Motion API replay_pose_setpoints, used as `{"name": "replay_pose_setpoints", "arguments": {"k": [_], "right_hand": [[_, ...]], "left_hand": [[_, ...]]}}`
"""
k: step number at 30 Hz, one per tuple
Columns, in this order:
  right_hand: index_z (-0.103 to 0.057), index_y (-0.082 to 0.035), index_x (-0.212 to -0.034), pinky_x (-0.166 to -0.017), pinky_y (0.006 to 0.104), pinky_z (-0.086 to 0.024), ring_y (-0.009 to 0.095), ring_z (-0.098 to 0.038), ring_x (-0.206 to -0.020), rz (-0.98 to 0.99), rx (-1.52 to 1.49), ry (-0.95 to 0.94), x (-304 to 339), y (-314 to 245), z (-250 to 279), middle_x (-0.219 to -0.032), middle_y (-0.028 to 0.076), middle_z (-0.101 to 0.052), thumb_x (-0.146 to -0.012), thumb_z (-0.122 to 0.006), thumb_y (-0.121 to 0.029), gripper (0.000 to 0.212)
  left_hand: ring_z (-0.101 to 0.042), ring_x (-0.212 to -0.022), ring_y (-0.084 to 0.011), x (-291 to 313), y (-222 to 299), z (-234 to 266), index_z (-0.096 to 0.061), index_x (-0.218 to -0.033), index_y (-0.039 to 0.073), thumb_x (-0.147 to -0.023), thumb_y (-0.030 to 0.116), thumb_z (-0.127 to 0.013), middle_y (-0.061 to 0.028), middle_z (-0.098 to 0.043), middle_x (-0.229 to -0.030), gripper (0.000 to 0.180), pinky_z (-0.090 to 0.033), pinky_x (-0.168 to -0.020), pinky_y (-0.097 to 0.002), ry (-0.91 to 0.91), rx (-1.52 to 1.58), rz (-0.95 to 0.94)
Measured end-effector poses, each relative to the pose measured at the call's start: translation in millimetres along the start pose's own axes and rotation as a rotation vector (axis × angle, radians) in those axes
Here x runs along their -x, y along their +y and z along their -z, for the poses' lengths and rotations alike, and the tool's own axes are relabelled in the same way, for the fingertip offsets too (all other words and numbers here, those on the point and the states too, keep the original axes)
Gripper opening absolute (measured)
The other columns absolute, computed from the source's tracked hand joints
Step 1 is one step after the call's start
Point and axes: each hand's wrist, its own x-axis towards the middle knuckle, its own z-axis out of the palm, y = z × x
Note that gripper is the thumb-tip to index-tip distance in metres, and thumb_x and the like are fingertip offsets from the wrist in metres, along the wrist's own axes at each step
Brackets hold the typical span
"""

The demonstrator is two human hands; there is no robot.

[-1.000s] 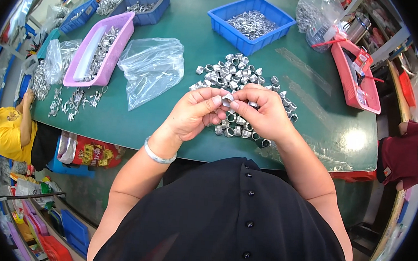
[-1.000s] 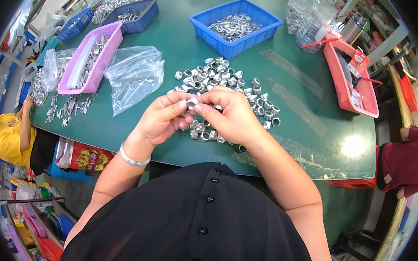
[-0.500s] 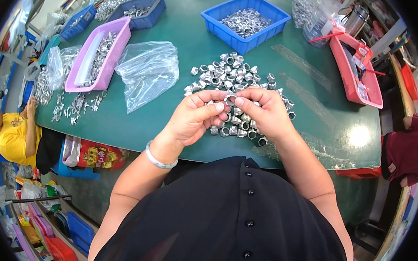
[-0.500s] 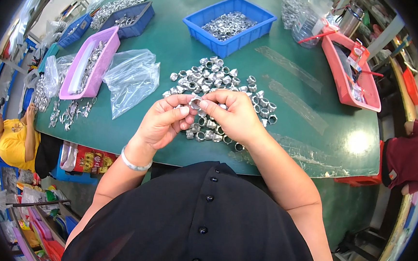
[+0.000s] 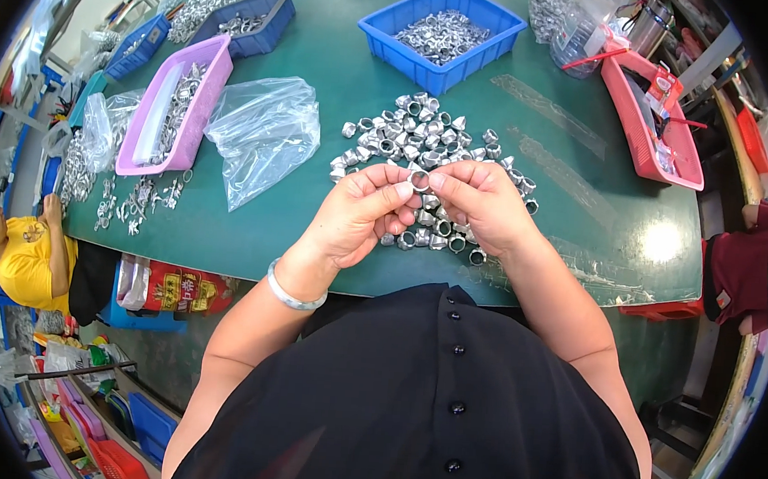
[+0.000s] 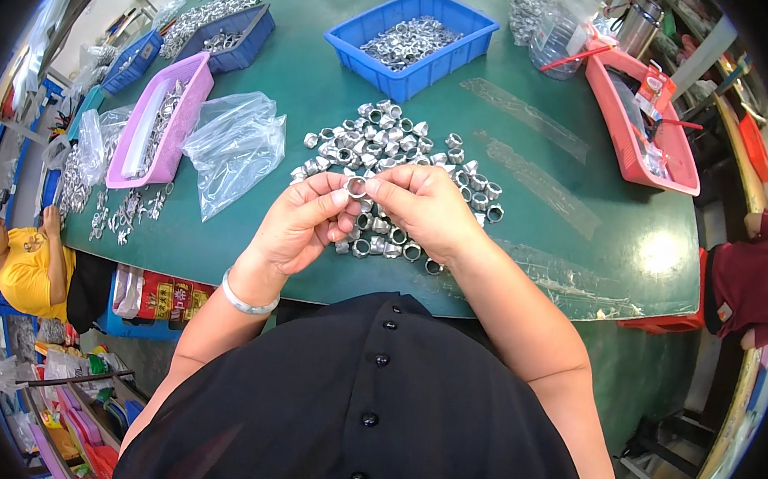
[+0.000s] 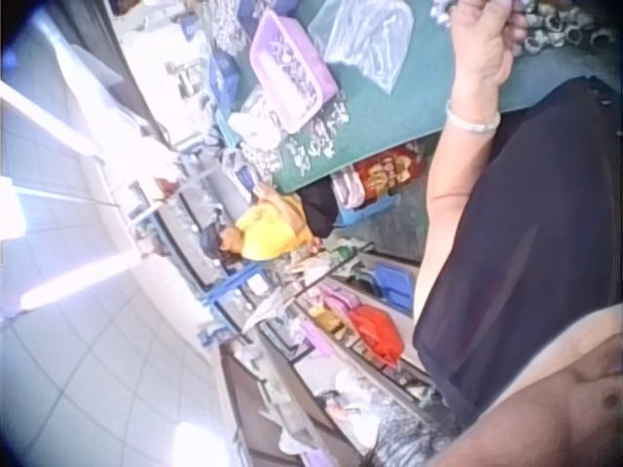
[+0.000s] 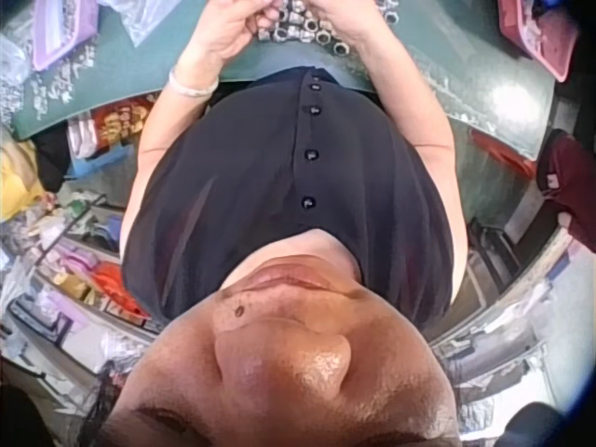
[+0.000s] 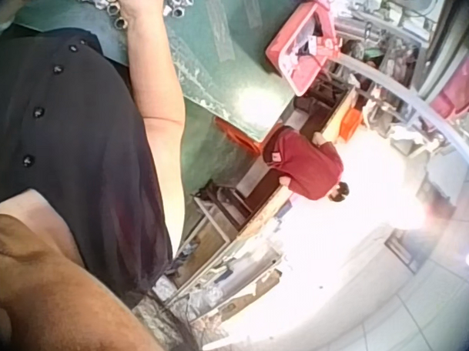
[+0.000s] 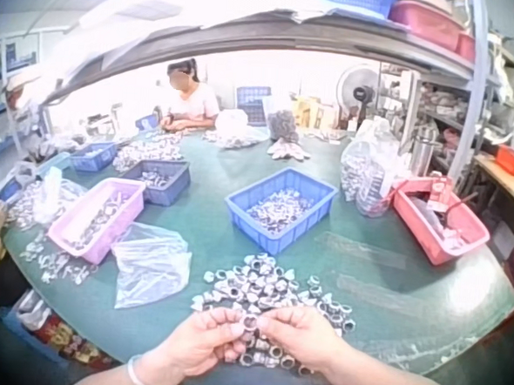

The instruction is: The person sorts through a pile of metal components on a workbench and fits small metal pieces together by hand.

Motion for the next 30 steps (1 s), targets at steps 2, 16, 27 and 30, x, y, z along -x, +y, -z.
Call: {"name": "replay_pose_setpoints", "arguments": {"k": [2,16,27,30], "right_hand": [[-0.063,0.001,-0.091,-0.048,0.0185,-0.031,0.002,-0.04,-0.053,-0.013,-0.018,-0.002,0,1,1,-0.063,-0.004,-0.052,-0.085,-0.059,-0.014,0.017],[-0.062,0.0,-0.092,-0.049,0.0173,-0.033,0.002,-0.042,-0.054,-0.032,-0.037,-0.017,0,2,1,-0.066,-0.003,-0.054,-0.085,-0.059,-0.013,0.016],[-0.064,0.002,-0.091,-0.067,0.0218,-0.043,0.006,-0.052,-0.073,0.117,0.186,0.009,-1,5,2,-0.078,0.001,-0.062,-0.083,-0.062,-0.014,0.018],[-0.064,0.001,-0.092,-0.066,0.0226,-0.044,0.007,-0.053,-0.072,0.199,0.269,0.017,-3,10,5,-0.078,0.001,-0.062,-0.081,-0.062,-0.012,0.017]], "left_hand": [[-0.053,-0.064,-0.0079,0,0,-1,-0.056,-0.099,0.004,-0.087,0.012,-0.056,-0.0022,-0.06,-0.08,0.014,-0.044,-0.056,-0.0194,0.001,-0.003,0.0],[-0.052,-0.061,-0.0082,-2,1,1,-0.057,-0.098,0.004,-0.09,0.017,-0.053,-0.0019,-0.058,-0.078,0.016,-0.043,-0.055,-0.0204,0.018,-0.001,0.015],[-0.055,-0.067,-0.0083,-3,-3,3,-0.057,-0.104,0.003,-0.088,0.01,-0.055,-0.0028,-0.061,-0.084,0.017,-0.045,-0.058,-0.0194,-0.01,-0.043,-0.056],[-0.055,-0.068,-0.0085,-2,-4,4,-0.057,-0.107,0.003,-0.088,0.01,-0.054,-0.0038,-0.061,-0.087,0.02,-0.045,-0.058,-0.0195,-0.013,-0.032,-0.072]]}}
